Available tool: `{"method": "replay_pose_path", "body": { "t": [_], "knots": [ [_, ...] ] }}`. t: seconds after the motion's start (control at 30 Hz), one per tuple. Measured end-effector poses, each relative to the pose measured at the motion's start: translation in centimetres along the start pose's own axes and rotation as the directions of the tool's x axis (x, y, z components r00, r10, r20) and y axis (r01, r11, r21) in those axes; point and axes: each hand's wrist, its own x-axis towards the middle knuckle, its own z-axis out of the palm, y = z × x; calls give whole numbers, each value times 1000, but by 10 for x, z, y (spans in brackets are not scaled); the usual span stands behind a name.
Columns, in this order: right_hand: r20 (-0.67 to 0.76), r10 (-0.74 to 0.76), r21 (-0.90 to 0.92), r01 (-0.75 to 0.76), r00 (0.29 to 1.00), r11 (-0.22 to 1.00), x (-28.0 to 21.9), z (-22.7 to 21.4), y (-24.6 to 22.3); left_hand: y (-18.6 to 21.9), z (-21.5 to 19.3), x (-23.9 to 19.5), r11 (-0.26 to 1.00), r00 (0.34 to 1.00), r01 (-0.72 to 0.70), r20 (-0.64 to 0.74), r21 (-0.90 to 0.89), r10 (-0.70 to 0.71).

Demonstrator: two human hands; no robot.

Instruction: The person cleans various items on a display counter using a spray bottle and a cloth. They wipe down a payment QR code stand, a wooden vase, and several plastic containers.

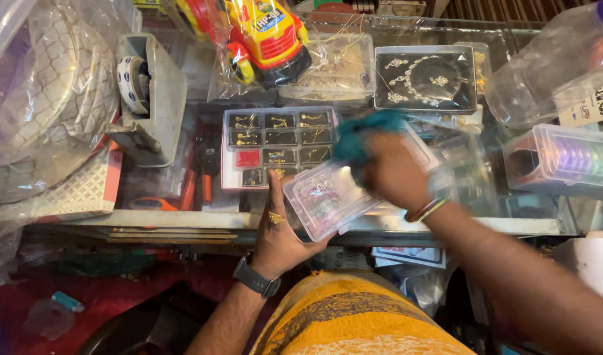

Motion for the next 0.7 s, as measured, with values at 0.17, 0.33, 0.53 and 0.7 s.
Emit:
{"method": "replay_pose_path", "body": {
  "t": [0.17,0.33,0.53,0.7],
  "knots": [
    [-375,-259,-341,128,890,931,8,-7,-12,-1,4,2,999,1000,-16,-10,34,16],
    [-133,-153,296,186,979,937,-29,16,-109,0,3,3,1000,1000,11,8,22,-11],
    [-236,243,140,-214,941,967,-46,-17,58,4,-1,2,1000,1000,-4,27,23,4],
    [-153,787,986,44,597,159,-55,7,121,29,-8,16,986,984,-152,-77,71,157]
  ]
}}
